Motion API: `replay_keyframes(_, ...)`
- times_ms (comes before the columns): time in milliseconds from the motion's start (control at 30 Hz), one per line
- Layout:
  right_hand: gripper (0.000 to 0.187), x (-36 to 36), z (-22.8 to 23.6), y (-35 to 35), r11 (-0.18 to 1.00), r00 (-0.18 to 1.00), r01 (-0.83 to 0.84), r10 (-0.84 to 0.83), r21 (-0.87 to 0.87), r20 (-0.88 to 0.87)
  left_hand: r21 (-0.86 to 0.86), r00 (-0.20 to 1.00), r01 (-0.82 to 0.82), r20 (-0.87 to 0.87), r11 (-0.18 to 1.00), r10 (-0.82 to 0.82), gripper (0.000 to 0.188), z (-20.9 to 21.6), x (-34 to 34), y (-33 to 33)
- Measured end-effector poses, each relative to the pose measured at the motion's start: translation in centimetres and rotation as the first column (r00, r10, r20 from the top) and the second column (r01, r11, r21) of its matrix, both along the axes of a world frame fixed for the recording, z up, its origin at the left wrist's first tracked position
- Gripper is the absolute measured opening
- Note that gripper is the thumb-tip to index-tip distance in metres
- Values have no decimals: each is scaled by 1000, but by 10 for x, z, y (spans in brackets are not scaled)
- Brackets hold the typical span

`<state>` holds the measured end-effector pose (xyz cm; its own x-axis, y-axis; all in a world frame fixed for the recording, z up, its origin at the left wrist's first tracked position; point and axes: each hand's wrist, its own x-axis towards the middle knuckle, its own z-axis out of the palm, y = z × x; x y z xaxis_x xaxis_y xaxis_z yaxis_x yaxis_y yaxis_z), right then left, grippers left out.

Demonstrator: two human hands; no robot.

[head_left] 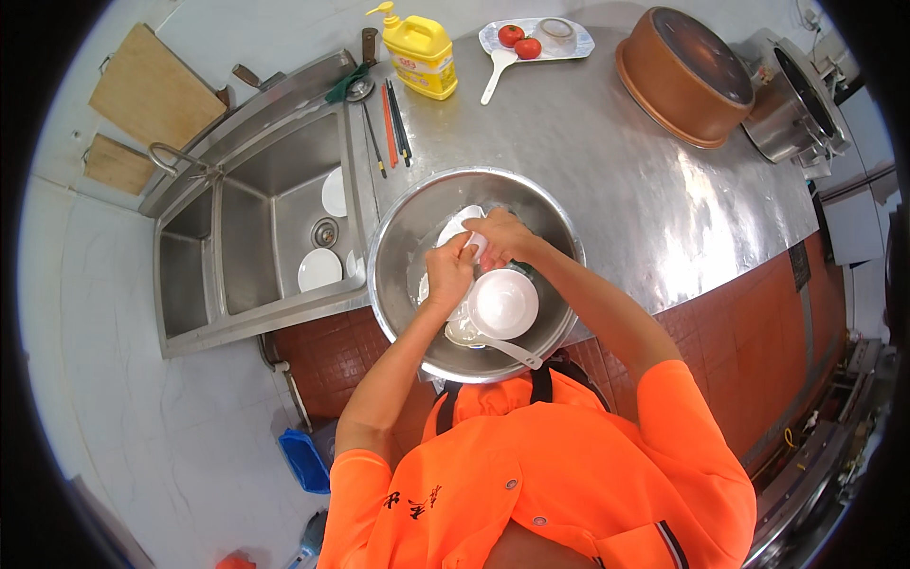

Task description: The person retrieves a metal bowl and several white ceramic bowls from a storage cabinet. They place the bowls into a sink, apply dish soap to a sponge, and scrub each bowl individually. The cleaned bowls are then placed into a large metal basin on the counter.

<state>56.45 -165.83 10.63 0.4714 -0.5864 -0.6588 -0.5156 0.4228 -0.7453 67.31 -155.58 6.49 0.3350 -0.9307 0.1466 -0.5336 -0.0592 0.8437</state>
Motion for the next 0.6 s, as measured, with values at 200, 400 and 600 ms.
replay_keyframes(200,25,7,-37,11,934,925,289,-329,212,188,-329,877,3,454,944,156,34,17,12,7)
replay_keyframes(400,26,12,-59,27,945,842,152,-277,289,463,88,896,-230,-369,969,246,56,8,27,2)
replay_keyframes(600,27,31,-94,28,623,918,393,-300,-676,258,175,993,-121,23,977,118,54,26,32,-17)
